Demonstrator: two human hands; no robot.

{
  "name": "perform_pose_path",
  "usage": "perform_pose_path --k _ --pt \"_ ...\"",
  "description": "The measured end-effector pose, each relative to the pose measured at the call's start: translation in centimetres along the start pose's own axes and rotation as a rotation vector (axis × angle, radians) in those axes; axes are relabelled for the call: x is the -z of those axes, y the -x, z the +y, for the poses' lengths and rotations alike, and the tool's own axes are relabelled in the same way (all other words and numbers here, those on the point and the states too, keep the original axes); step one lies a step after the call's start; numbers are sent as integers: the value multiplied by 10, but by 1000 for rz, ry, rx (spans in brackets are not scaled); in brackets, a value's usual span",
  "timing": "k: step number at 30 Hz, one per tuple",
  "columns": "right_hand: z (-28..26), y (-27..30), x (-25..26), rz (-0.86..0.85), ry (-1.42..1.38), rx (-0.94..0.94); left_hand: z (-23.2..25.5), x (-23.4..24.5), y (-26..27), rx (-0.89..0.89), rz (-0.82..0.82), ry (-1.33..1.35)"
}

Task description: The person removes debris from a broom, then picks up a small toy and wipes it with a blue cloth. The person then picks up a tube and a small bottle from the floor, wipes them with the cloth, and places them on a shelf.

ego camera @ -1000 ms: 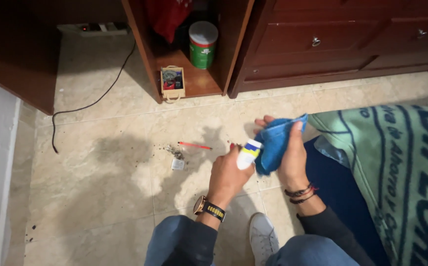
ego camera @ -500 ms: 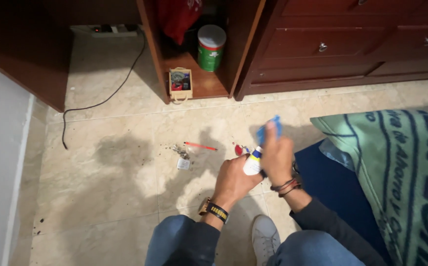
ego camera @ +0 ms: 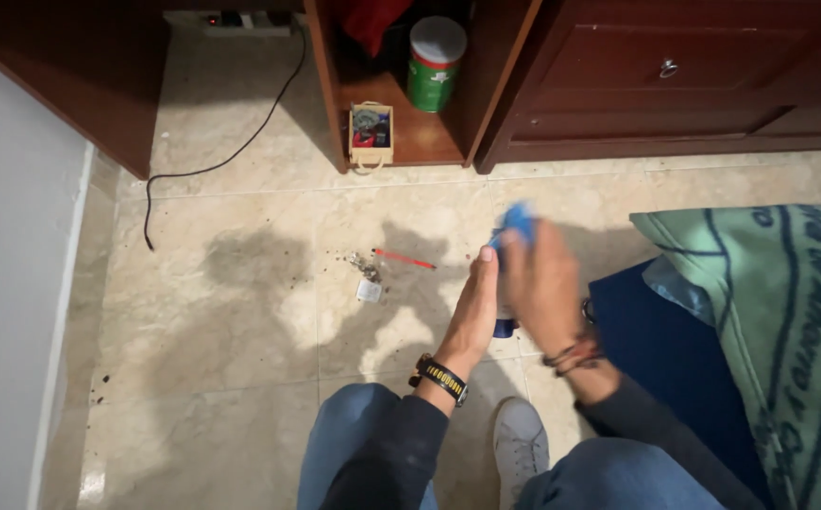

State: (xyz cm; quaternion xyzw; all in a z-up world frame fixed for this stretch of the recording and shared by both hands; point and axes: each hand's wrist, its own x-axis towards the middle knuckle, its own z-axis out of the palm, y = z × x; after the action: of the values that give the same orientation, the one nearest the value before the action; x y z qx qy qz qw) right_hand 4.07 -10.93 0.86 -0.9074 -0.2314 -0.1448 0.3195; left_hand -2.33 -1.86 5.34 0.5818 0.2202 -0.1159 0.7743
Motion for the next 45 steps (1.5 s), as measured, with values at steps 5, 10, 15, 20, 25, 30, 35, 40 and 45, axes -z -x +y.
perform_pose_path --k 5,10,15,20,25,30,35,40,45 --pt "19 30 -15 -59 -113 243 9 2 -4 50 110 38" --pt "37 54 -15 -184 -278 389 -48 12 -47 -133 235 317" --pt "52 79 -12 -191 -672 -465 -44 13 -49 -239 213 587" --pt "-26 3 46 200 -1152 -1039 -54 2 -50 -230 200 528" --pt "-4 22 31 -201 -892 -302 -44 -4 -60 -58 267 368" --pt "-12 31 19 -403 -629 -153 -54 -5 -51 -356 297 -144" --pt "-2 9 0 -188 -514 -403 -20 -15 -21 -331 192 -138" --pt "32 9 -29 1 -765 -522 -49 -9 -41 -473 218 -70" --pt "46 40 -36 -390 -699 -266 -57 1 -55 -430 441 232"
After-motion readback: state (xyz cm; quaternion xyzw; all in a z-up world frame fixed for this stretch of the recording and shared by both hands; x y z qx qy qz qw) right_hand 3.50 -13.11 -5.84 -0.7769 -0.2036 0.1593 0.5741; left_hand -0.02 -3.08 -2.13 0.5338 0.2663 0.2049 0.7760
